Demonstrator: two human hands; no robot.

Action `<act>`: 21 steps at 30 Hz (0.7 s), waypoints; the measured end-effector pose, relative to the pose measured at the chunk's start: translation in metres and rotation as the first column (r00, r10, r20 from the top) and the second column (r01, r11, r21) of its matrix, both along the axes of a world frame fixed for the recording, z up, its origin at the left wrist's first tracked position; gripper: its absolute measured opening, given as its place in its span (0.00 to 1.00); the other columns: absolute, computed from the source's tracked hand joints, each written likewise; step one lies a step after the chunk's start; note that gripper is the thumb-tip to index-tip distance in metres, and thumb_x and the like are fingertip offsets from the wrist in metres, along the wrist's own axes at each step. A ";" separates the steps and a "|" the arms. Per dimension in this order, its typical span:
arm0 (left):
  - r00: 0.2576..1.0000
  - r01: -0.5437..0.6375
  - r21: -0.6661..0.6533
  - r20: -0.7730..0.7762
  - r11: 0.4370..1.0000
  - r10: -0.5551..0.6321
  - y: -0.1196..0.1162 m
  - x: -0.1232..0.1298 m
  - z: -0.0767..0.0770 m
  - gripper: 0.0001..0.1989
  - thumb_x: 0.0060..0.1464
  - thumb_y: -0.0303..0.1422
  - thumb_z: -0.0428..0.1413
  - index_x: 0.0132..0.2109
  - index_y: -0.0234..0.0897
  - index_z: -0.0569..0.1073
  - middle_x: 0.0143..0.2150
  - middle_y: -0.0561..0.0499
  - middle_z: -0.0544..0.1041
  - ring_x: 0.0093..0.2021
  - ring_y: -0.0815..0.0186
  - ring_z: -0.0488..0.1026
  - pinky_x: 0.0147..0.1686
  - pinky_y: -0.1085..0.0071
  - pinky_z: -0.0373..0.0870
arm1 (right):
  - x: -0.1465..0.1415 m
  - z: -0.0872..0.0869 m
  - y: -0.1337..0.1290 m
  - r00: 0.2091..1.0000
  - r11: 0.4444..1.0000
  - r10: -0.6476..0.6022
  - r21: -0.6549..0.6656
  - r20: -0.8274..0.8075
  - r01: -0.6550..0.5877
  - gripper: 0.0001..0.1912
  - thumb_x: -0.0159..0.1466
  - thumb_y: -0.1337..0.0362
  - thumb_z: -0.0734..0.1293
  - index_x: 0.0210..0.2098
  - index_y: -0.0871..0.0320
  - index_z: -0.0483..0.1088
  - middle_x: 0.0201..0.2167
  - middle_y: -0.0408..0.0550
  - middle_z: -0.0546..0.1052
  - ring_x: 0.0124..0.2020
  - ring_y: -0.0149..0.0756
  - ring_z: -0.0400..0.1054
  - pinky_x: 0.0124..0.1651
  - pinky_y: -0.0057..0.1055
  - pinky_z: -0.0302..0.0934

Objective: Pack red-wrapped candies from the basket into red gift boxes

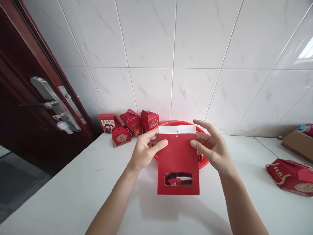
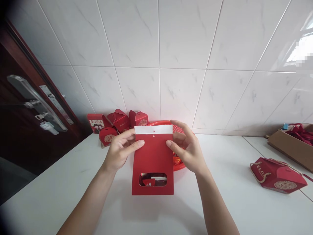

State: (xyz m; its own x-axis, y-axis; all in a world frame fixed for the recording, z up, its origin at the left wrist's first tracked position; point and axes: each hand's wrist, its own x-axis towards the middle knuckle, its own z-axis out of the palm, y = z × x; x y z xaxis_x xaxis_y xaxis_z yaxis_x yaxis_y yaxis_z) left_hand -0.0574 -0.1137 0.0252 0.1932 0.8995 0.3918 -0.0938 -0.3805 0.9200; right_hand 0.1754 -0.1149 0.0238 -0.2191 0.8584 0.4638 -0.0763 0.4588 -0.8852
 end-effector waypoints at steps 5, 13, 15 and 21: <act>0.998 -0.054 0.018 -0.039 0.998 0.055 -0.002 -0.001 0.000 0.12 0.59 0.38 0.65 0.46 0.37 0.83 0.40 0.46 0.85 0.39 0.57 0.82 0.38 0.66 0.80 | -0.006 0.001 0.000 0.999 0.990 0.052 -0.131 -0.001 -0.052 0.29 0.66 0.52 0.73 0.63 0.51 0.64 0.39 0.50 0.83 0.34 0.42 0.79 0.31 0.34 0.75; 0.997 -0.083 -0.008 -0.008 0.997 0.083 -0.004 -0.002 0.000 0.17 0.55 0.36 0.67 0.52 0.40 0.81 0.30 0.53 0.81 0.29 0.64 0.78 0.29 0.72 0.74 | -0.006 -0.003 0.003 0.995 0.984 0.103 -0.147 0.003 -0.101 0.26 0.66 0.52 0.73 0.61 0.51 0.71 0.36 0.48 0.84 0.29 0.38 0.78 0.24 0.30 0.72; 0.995 -0.094 -0.003 -0.013 0.996 0.094 -0.004 -0.001 0.000 0.16 0.55 0.34 0.67 0.51 0.41 0.81 0.28 0.54 0.80 0.26 0.67 0.75 0.27 0.73 0.72 | -0.006 -0.005 0.004 0.995 0.988 0.096 -0.124 -0.017 -0.097 0.23 0.66 0.53 0.74 0.58 0.51 0.74 0.34 0.48 0.84 0.29 0.38 0.78 0.25 0.30 0.72; 0.985 -0.164 0.068 -0.040 0.984 0.167 -0.004 -0.001 -0.001 0.06 0.52 0.33 0.67 0.38 0.39 0.84 0.35 0.50 0.83 0.29 0.67 0.74 0.28 0.72 0.71 | -0.006 -0.010 0.008 0.999 1.000 0.023 -0.011 -0.026 -0.023 0.11 0.62 0.54 0.77 0.41 0.52 0.84 0.33 0.49 0.84 0.30 0.39 0.78 0.29 0.32 0.74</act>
State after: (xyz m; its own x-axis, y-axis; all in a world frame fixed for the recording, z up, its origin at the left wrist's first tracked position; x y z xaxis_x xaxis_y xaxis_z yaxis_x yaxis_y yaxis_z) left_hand -0.0589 -0.1181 0.0242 0.0626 0.8939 0.4438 0.0171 -0.4456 0.8951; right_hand 0.1689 -0.1067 0.0141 -0.2266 0.8586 0.4598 -0.1099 0.4466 -0.8880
